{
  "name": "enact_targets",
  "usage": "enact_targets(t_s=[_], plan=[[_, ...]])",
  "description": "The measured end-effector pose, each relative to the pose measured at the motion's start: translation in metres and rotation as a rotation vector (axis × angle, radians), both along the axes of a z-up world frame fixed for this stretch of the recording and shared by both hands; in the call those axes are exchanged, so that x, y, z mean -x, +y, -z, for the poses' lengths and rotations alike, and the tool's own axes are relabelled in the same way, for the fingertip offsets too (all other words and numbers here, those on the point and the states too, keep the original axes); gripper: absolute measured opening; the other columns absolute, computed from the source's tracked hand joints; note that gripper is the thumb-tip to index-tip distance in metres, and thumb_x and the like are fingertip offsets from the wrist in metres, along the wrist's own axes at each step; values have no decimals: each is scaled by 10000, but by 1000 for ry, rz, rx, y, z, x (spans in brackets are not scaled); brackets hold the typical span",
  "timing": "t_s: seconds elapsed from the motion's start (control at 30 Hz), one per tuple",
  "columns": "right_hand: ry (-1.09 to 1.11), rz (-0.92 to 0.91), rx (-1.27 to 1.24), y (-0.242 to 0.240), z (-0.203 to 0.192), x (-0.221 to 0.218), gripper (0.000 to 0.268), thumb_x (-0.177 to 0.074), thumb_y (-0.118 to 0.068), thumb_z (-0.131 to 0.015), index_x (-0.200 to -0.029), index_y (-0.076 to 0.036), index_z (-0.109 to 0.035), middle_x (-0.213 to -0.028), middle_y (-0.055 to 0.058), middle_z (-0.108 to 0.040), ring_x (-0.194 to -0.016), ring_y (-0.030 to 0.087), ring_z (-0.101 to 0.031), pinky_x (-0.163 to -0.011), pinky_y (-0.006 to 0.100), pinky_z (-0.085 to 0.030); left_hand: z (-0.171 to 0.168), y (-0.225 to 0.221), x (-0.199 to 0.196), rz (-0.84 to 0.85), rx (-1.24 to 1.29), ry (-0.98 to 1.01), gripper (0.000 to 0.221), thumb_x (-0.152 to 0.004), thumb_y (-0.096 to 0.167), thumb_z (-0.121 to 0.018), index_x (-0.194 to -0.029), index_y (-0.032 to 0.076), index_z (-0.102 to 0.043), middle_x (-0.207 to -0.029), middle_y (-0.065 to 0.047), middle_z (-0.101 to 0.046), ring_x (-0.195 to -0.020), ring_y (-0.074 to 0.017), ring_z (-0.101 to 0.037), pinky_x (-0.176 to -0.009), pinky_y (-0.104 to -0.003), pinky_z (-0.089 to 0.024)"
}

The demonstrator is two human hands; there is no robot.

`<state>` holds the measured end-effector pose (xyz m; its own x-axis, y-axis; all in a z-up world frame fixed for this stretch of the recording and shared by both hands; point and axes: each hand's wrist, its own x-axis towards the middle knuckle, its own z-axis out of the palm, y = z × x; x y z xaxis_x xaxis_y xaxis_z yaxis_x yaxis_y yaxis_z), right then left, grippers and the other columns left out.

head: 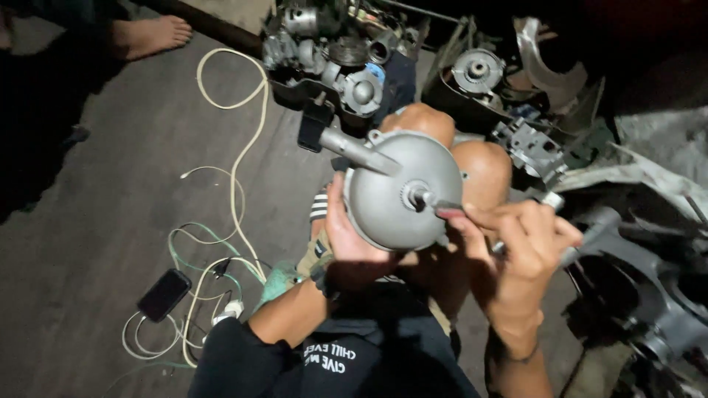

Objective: A person is sitting on the floor brushing a circular metal housing part with a small brush to clean it.

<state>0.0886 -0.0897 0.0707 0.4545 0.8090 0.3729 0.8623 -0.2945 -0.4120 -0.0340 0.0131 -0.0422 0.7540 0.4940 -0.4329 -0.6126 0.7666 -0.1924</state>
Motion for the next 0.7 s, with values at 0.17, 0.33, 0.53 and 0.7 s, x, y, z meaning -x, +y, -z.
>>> enact_targets(t_s=[0.17, 0.33, 0.53, 0.7], plan=[[-73, -130, -77, 7, -1, 14, 42, -813, -141, -795, -842, -171, -793, -761, -40, -585, -774, 161, -484, -912, 393, -230, -5, 5, 7, 105, -24, -30, 710, -940, 591, -552, -1486, 140, -507, -1466, -130, -545, -1279, -295, -551, -1075, -510, -453], [-45, 18, -62, 5, 4, 12, 122, -832, -201, -881, -830, -116, -793, -741, 15, -552, -787, 191, -405, -921, 396, -227, -10, 9, 8, 111, -67, -76, 761, -966, 625, -485, -1522, 106, -461, -1416, -217, -561, -1189, -389, -612, -900, -535, -568], [-158, -83, -39, -2, 2, 6, 329, -725, -517, -892, -847, -222, -813, -763, -65, -602, -815, 174, -473, -938, 423, -239, -8, 6, 9, 87, -145, -48, 726, -969, 597, -508, -1529, 137, -467, -1467, -154, -551, -1283, -325, -572, -1040, -530, -497], [-81, -146, -96, -10, 16, 20, 54, -893, -162, -758, -947, -158, -756, -780, -84, -625, -737, 134, -440, -906, 389, -239, -14, 4, 3, 116, -148, -169, 770, -968, 648, -497, -1565, 167, -438, -1541, -171, -487, -1368, -369, -505, -1151, -638, -395]])
